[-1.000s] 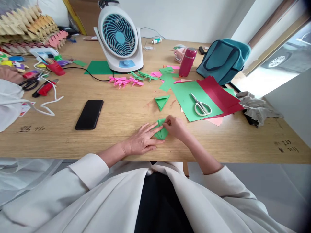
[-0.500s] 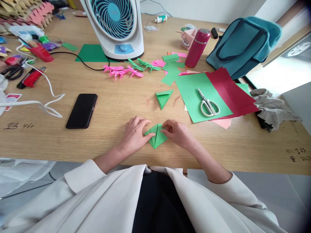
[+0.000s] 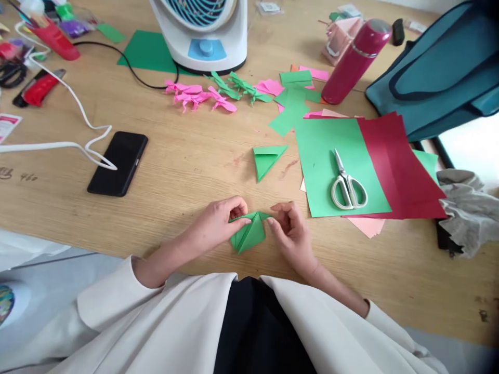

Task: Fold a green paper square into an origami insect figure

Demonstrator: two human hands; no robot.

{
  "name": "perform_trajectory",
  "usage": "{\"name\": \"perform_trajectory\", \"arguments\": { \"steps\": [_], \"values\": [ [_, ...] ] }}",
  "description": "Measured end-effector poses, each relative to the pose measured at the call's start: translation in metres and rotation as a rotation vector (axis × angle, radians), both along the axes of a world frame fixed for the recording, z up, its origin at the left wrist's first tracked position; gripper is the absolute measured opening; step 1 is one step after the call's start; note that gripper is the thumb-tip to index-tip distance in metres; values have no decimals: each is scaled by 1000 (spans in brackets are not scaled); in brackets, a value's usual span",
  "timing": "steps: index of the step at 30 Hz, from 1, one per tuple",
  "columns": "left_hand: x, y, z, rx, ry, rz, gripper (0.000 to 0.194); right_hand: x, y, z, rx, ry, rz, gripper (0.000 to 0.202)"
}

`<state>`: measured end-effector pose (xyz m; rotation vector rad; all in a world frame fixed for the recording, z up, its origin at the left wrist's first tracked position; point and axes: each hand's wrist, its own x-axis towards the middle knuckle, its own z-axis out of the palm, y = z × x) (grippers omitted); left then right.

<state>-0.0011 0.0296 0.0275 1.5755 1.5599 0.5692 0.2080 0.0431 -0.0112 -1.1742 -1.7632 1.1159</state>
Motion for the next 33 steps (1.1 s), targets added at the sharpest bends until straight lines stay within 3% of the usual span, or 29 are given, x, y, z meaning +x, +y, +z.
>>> {"name": "perform_trajectory", "arguments": {
  "steps": [4, 8, 15, 19, 21, 25, 28, 33],
  "values": [
    [3, 1, 0, 21, -81, -26, 8, 2, 3, 4, 30, -7, -34, 24],
    [10, -2, -1, 87, -47, -98, 14, 2, 5, 12, 43, -30, 111, 6],
    [14, -3, 1, 266, 181, -363, 24, 0, 1, 11, 40, 10, 197, 13],
    [4, -2, 4, 350, 316, -518, 24, -6, -3, 12, 74, 4, 225, 15],
    [-5, -1, 3, 400, 289, -562, 25, -11, -5, 16, 23, 42, 247, 15],
    [-28, 4, -2, 453, 104, -556, 30, -31, -4, 28, -6, 42, 220, 18],
    [-47, 10, -5, 485, -43, -484, 35, -53, 1, 34, 20, 13, 163, 18],
    [-75, 20, -13, 522, -140, -360, 33, -83, 18, 29, 44, 24, 104, 19]
  ]
}}
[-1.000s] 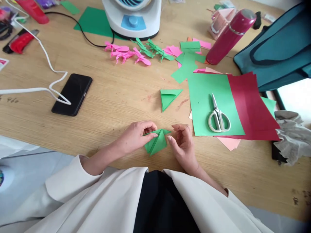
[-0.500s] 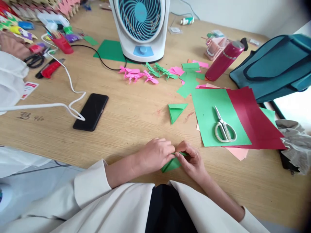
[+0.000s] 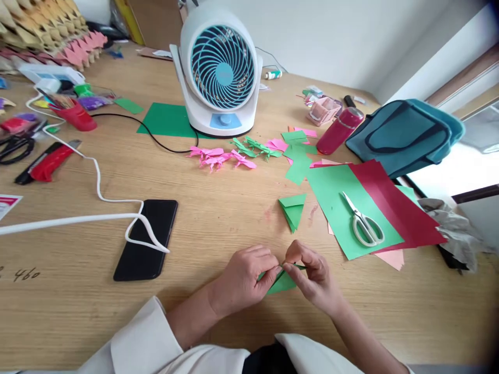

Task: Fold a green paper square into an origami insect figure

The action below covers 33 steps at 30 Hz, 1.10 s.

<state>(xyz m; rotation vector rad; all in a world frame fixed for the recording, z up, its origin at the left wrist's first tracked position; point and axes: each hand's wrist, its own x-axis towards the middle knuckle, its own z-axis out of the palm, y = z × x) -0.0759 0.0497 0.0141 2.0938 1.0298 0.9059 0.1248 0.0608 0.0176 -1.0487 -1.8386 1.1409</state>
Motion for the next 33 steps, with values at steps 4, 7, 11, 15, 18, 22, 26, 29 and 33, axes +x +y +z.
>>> {"name": "perform_trajectory", "arguments": {
  "steps": [4, 7, 11, 15, 18, 22, 26, 29, 33],
  "values": [
    [-13, 6, -4, -58, -67, 49, 28, -10, 11, -12, -61, 93, -25, 22],
    [-17, 7, -5, -93, -77, 79, 29, -13, 12, -20, -114, 179, -55, 23],
    [-16, 4, -6, -114, -82, 73, 30, -16, 10, -23, -161, 222, -48, 25],
    [-16, 2, -7, -114, -83, 72, 30, -16, 11, -21, -180, 256, -25, 27],
    [-16, 2, -7, -116, -91, 76, 28, -15, 13, -21, -204, 273, -8, 29],
    [-14, 5, -9, -106, -110, 94, 28, -14, 14, -22, -231, 259, -28, 31],
    [-9, 7, -11, -97, -99, 108, 29, -12, 12, -22, -295, 266, -32, 35],
    [-2, 6, -10, -76, -85, 130, 31, -11, 12, -20, -350, 274, -39, 39],
    [4, 4, -10, -84, -68, 154, 34, -10, 15, -16, -376, 283, -77, 42]
  ]
}}
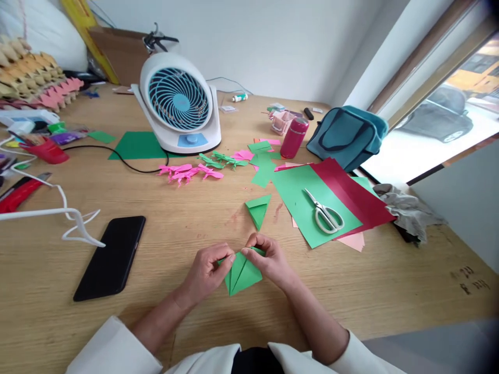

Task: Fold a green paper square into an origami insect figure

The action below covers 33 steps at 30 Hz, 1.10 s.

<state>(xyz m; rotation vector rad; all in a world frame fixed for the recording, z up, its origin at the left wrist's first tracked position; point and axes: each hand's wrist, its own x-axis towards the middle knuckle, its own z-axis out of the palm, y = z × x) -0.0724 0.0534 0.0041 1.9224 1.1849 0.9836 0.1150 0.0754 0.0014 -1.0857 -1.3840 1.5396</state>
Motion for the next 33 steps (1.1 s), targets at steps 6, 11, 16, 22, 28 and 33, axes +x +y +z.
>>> {"name": "perform_trajectory", "arguments": {
  "steps": [6, 11, 16, 22, 28, 33],
  "values": [
    [-2, -2, -2, -9, 1, -9, 34, 2, 4, 4, 13, 31, 8, 43],
    [-5, -2, 1, -5, -9, -7, 36, 6, 7, 6, -6, 35, -25, 45],
    [-9, -2, 4, -16, -34, 0, 38, 10, 9, 7, -13, 34, -20, 46],
    [-12, -3, 2, -124, -120, 4, 38, 16, 11, 6, 42, 20, -24, 41],
    [-1, 2, -8, -388, -435, 97, 39, 14, 10, 8, 93, -11, 0, 43],
    [8, 0, -11, -447, -335, -75, 32, 10, 6, 11, 89, -1, 46, 44]
  ]
}}
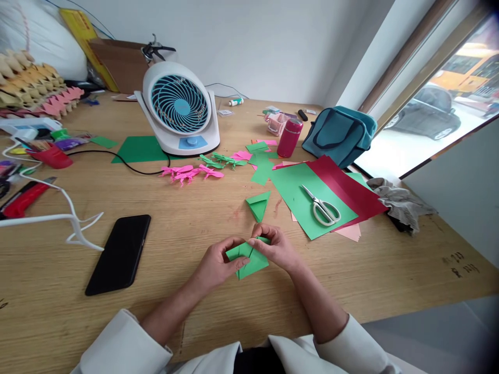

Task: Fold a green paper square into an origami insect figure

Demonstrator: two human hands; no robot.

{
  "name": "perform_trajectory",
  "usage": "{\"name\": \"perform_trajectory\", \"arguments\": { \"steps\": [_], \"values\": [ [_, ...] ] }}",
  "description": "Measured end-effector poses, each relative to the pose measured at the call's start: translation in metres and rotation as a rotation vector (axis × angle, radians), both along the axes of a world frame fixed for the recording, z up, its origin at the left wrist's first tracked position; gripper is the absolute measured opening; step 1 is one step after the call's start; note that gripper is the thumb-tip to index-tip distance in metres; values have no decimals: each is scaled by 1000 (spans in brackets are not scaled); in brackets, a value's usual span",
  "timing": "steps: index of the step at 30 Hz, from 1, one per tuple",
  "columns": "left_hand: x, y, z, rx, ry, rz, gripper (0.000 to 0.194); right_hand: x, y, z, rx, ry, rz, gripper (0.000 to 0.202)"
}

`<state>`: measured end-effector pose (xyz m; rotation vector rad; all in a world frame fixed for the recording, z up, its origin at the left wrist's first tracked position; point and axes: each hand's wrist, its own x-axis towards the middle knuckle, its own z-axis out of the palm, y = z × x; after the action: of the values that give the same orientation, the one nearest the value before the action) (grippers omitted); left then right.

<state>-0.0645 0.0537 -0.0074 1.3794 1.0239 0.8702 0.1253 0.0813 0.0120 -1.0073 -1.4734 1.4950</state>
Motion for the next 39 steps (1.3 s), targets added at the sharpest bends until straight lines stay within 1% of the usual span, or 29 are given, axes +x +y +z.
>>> {"name": "perform_trajectory", "arguments": {
  "steps": [2, 3, 7, 10, 13, 15, 17, 19, 23, 25, 30, 34, 36, 39],
  "values": [
    [1, -2, 1, 21, 81, -2, 23, -1, -1, 1, 15, -9, 24, 44],
    [2, -3, 2, 22, 101, 0, 22, -2, -1, 1, 23, -14, 27, 44],
    [4, -6, 5, 38, 113, 1, 24, -3, -2, 2, 49, -39, 24, 44],
    [4, -8, 6, 52, 133, 34, 26, -4, -3, 4, 60, -34, 27, 44],
    [4, -8, 7, 7, 82, 99, 23, -4, -3, 4, -22, 29, 27, 43],
    [4, -7, 7, -37, 43, 177, 29, -4, -3, 4, -79, 92, 6, 47],
    [3, -5, 7, -56, 22, 262, 32, -5, -2, 3, -65, 81, -45, 49],
    [3, -4, 6, -61, 1, 306, 34, -6, -1, 1, -61, 46, -79, 50],
    [4, -4, 4, -58, -15, 275, 36, -11, -1, -4, -160, 46, -23, 53],
    [5, -5, 4, -59, -25, 252, 37, -13, -1, -7, -195, 71, -28, 55],
    [8, -6, 6, -142, -106, 227, 37, -14, 3, -11, -195, 114, -171, 58],
    [9, -7, 9, -187, -117, 159, 34, -13, 4, -11, -163, 122, -223, 59],
    [9, -7, 11, -183, -101, 145, 30, -12, 3, -10, -144, 131, -193, 56],
    [8, -6, 13, -170, -99, 185, 27, -12, 1, -7, -128, 133, -87, 49]
  ]
}}
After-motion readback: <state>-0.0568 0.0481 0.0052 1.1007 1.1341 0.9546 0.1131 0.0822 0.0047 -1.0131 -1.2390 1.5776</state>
